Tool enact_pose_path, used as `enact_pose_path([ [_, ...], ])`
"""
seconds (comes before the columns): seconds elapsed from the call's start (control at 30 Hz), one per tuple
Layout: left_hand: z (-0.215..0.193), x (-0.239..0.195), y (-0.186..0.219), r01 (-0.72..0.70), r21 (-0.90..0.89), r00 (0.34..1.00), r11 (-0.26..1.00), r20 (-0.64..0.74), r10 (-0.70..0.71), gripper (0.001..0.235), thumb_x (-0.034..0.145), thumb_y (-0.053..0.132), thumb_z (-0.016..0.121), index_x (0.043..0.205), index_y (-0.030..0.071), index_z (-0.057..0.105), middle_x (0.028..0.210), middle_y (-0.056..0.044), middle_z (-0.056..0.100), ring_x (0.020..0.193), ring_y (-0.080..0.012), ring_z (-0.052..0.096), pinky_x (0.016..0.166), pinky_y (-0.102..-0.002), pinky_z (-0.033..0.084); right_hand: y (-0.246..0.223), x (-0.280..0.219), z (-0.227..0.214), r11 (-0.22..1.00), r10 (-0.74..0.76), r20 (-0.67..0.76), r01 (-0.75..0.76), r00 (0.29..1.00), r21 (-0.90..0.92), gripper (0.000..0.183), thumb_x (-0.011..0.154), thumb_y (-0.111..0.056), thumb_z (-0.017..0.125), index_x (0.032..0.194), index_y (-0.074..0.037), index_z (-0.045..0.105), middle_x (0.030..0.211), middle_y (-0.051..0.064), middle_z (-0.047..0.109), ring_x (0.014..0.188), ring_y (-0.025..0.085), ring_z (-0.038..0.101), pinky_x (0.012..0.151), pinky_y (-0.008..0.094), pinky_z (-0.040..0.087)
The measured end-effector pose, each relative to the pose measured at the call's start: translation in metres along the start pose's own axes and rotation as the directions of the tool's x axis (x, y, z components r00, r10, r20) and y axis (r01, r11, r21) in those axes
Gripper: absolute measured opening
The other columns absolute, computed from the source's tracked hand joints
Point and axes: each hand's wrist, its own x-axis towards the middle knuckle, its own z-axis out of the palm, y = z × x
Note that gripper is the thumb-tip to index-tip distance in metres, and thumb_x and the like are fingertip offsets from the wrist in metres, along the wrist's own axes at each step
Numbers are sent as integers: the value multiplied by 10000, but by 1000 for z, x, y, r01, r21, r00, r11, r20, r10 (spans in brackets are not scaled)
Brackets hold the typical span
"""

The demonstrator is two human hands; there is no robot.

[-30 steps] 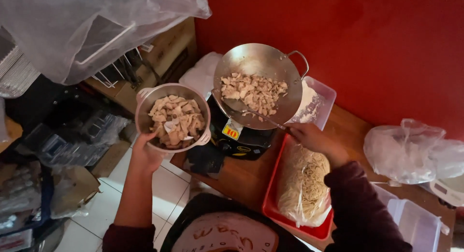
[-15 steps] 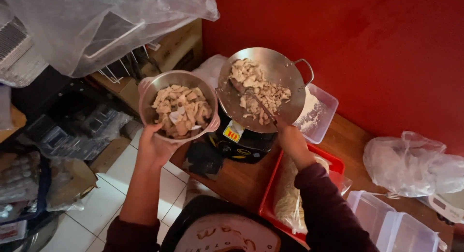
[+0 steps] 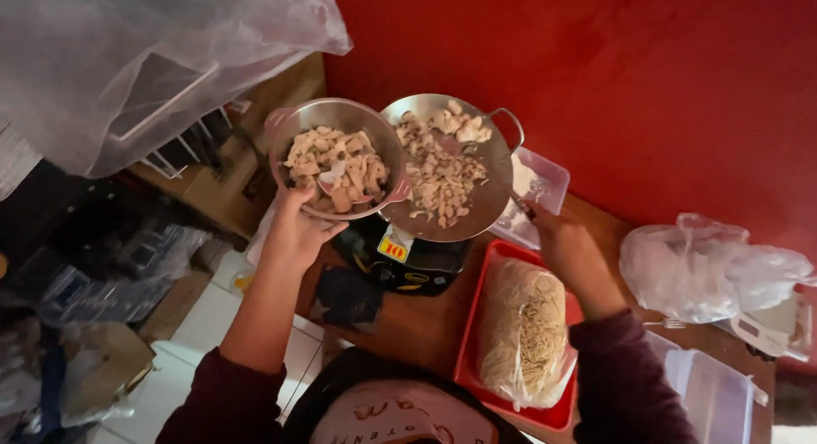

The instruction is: The person is transferring cooked chicken from a pan into a small grinder to process it, while managing various food containers on a counter.

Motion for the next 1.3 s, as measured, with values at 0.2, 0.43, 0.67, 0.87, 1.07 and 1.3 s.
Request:
enact_pose_path([
  [0.2, 48, 18, -11, 16, 85, 1000, 996, -9, -15, 699, 750, 241, 736, 1325, 238, 338, 1543, -132, 342, 1412, -428, 401, 1093, -741, 334, 1, -28, -83, 995, -41, -134, 28, 990, -100, 452, 995, -223, 516, 1437, -302, 565, 1117, 221, 693, 977, 458, 685, 769, 570, 557],
  [0.43, 104, 29, -24, 125, 162, 983, 979, -152, -100, 789, 706, 219, 679, 1395, 297, 302, 1550, -64, 369, 1439, -321, 402, 1093, -691, 376, -36, -56, -114, 952, -208, -93, 180, 974, -247, 454, 1041, -133, 511, 1484, -231, 521, 858, 63, 710, 513, 158, 659, 418, 275, 626],
  [0.67, 78, 62, -58, 103, 3, 990, 995, -94, -102, 961, 726, 140, 838, 1522, 234, 309, 1496, -173, 277, 1328, -487, 390, 963, -884, 304, -12, -63, -81, 838, -368, -423, 99, 828, -537, 379, 997, -286, 588, 1350, -411, 636, 942, -30, 695, 705, 179, 736, 613, 337, 606],
  [0.87, 81, 47, -53, 208, 8, 977, 978, -44, -207, 631, 765, 227, 754, 1333, 166, 485, 1320, -76, 463, 1295, -368, 473, 1050, -801, 273, 6, -65, -83, 908, -278, -411, 98, 868, -407, 371, 990, -265, 645, 1344, -369, 678, 887, 28, 692, 711, 228, 733, 625, 366, 602],
  [1.07, 82, 23, -47, 28, -41, 998, 999, -52, -30, 533, 780, 182, 760, 1245, 190, 499, 1276, -78, 462, 1205, -348, 498, 1014, -768, 410, 16, -47, -60, 981, -44, -262, -8, 964, -195, 489, 1009, -229, 559, 1492, -303, 554, 963, 198, 692, 794, 428, 736, 692, 528, 595],
  [1.3, 65, 1, -66, 190, -105, 982, 976, 32, -187, 588, 777, 234, 725, 1288, 101, 466, 1358, -113, 440, 1276, -373, 447, 1037, -699, 420, 16, -5, 29, 992, -30, 55, 23, 998, 124, 515, 980, -166, 459, 1489, -244, 478, 1079, 328, 672, 971, 535, 684, 856, 613, 560],
])
